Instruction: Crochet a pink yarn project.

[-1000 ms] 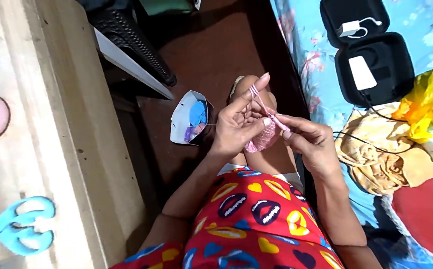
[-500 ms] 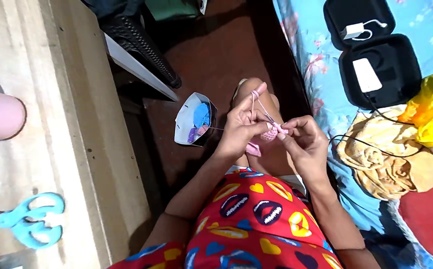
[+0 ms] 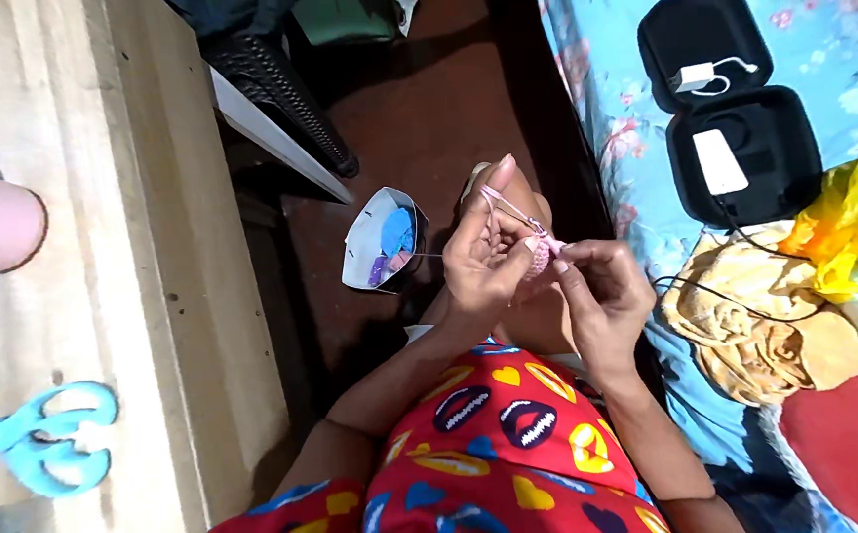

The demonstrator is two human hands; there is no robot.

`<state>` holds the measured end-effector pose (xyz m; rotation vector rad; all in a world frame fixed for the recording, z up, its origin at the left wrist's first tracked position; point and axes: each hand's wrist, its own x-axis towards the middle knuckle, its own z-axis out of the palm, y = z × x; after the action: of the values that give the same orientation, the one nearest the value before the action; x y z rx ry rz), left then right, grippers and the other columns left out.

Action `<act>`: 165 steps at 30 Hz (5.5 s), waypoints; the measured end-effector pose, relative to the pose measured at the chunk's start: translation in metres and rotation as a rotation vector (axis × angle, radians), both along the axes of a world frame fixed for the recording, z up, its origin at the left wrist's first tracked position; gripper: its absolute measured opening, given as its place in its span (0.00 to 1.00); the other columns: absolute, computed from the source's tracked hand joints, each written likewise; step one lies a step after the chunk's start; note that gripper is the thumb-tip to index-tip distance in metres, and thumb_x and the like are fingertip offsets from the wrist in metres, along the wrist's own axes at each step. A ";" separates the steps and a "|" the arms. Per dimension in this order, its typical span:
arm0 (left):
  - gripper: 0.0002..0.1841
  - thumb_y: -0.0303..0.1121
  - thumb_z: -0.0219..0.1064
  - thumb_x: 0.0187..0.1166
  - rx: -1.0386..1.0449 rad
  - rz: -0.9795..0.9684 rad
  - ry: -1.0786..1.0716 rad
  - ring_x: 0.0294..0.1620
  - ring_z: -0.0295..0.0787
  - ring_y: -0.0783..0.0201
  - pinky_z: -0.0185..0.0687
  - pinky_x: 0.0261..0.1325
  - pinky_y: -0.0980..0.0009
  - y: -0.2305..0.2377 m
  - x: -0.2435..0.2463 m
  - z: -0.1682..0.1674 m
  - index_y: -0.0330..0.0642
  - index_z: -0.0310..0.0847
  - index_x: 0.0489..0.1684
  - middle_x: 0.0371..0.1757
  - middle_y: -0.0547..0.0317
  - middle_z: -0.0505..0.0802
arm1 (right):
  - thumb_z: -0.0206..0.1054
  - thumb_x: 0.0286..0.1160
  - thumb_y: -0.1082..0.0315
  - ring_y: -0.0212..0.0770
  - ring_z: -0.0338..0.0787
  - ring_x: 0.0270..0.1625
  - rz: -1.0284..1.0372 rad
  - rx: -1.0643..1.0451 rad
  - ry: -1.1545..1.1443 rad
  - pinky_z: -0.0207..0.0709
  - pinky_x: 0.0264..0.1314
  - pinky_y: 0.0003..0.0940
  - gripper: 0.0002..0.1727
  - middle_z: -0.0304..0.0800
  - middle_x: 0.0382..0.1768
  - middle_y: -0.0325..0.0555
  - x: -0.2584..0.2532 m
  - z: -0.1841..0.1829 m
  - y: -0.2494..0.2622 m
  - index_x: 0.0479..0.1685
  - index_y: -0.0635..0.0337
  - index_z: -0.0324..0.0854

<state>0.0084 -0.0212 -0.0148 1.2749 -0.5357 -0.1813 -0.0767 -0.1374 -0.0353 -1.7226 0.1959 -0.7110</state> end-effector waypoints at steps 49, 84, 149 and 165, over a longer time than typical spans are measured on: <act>0.29 0.14 0.57 0.65 0.051 -0.366 0.588 0.29 0.86 0.73 0.85 0.35 0.78 0.020 0.039 0.006 0.34 0.78 0.71 0.29 0.64 0.89 | 0.65 0.73 0.79 0.20 0.81 0.33 0.158 -0.115 0.137 0.77 0.37 0.13 0.16 0.86 0.33 0.34 -0.018 0.005 -0.022 0.55 0.62 0.93; 0.31 0.10 0.61 0.70 -0.027 -0.026 0.086 0.33 0.87 0.74 0.85 0.40 0.79 0.005 0.001 0.004 0.29 0.73 0.78 0.37 0.60 0.91 | 0.65 0.75 0.79 0.24 0.89 0.40 -0.057 -0.121 -0.036 0.85 0.44 0.18 0.08 0.92 0.40 0.41 -0.003 -0.002 0.001 0.49 0.68 0.86; 0.23 0.15 0.51 0.72 -0.061 -0.405 0.758 0.30 0.86 0.74 0.86 0.39 0.77 0.015 0.038 -0.004 0.34 0.83 0.63 0.31 0.63 0.89 | 0.65 0.77 0.74 0.27 0.75 0.26 0.023 -0.510 0.093 0.68 0.28 0.19 0.14 0.80 0.26 0.43 -0.015 0.002 -0.023 0.54 0.61 0.94; 0.21 0.17 0.52 0.73 -0.056 -0.477 0.789 0.28 0.86 0.74 0.86 0.38 0.77 0.017 0.037 -0.008 0.35 0.85 0.62 0.29 0.64 0.89 | 0.64 0.78 0.74 0.38 0.77 0.24 0.021 -0.786 0.071 0.66 0.24 0.30 0.15 0.82 0.26 0.48 -0.021 0.007 -0.033 0.56 0.57 0.94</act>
<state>0.0457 -0.0038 -0.0229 0.9011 -0.1439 -1.0121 -0.0978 -0.1702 -0.0287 -2.4932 -0.0714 -0.7641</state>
